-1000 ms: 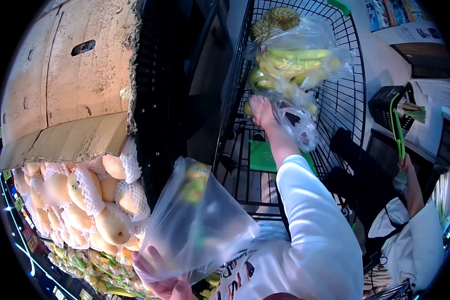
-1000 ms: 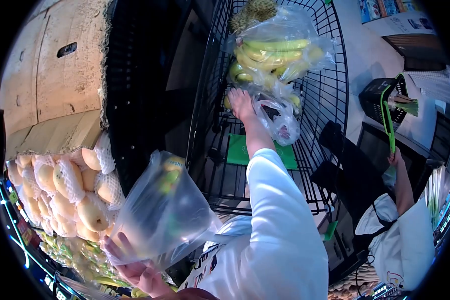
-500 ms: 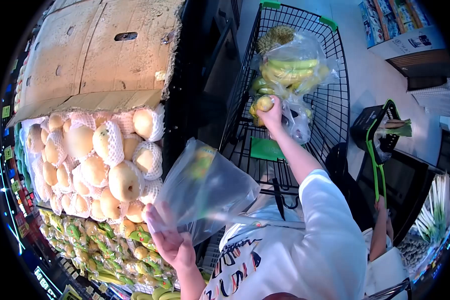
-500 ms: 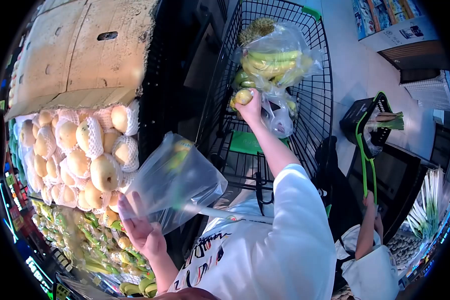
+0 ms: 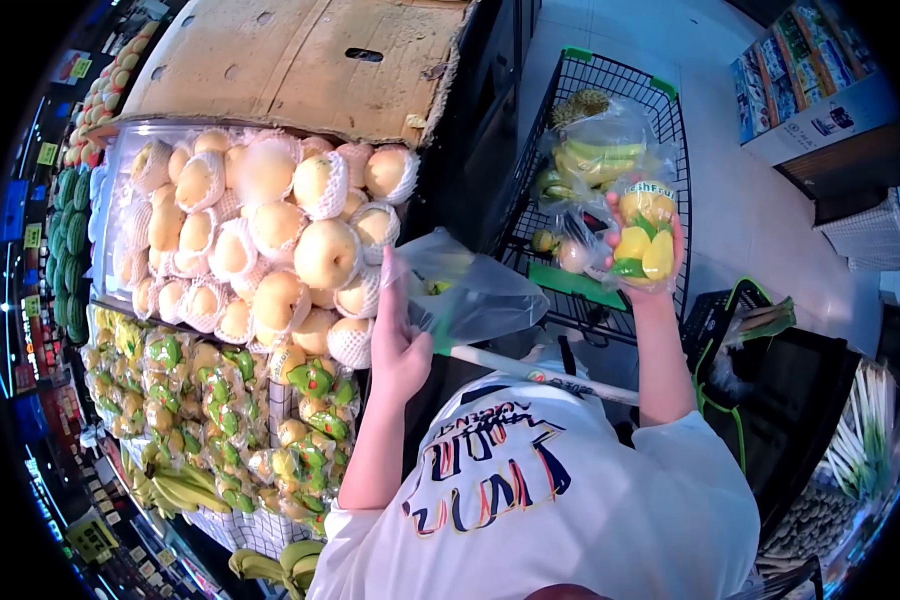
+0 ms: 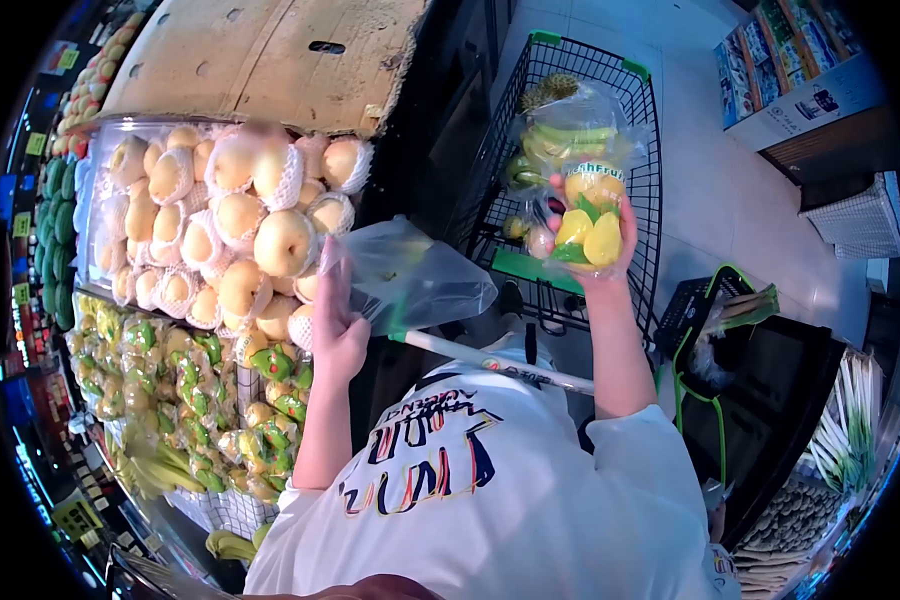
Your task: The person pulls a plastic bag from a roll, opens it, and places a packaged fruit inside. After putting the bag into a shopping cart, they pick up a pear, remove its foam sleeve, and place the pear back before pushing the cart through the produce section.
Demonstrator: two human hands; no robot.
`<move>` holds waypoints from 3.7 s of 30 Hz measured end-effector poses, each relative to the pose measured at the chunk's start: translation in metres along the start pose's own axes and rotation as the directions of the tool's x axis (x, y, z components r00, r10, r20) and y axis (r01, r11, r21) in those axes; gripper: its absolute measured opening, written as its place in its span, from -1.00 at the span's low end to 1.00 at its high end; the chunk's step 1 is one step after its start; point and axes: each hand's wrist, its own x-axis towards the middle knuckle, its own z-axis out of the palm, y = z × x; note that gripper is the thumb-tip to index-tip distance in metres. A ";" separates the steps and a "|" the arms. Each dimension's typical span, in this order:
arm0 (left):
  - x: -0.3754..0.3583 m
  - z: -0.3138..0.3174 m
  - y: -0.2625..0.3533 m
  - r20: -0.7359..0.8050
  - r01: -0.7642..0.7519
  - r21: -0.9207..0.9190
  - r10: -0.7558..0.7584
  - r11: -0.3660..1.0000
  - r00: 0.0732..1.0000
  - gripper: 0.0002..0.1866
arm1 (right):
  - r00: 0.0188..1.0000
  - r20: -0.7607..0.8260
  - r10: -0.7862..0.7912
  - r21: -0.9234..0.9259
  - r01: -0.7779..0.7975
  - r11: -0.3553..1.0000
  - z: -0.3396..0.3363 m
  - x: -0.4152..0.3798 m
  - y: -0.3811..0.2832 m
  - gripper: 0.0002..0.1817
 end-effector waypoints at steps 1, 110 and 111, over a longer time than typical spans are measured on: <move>0.004 -0.002 0.003 0.029 0.001 0.018 -0.001 1.000 1.000 0.13 | 0.995 0.028 0.100 0.047 -0.101 0.994 0.012 -0.005 0.012 -0.28; -0.021 0.049 -0.014 -0.373 0.121 -0.006 -0.115 0.993 0.921 0.02 | 0.956 -0.215 0.199 -0.483 0.073 -0.872 -0.339 0.093 0.067 -0.44; -0.021 0.047 -0.014 -0.327 0.084 -0.012 -0.084 0.996 0.941 0.02 | 0.986 -0.165 0.025 -0.666 -0.093 -0.740 -0.300 0.091 0.063 -0.45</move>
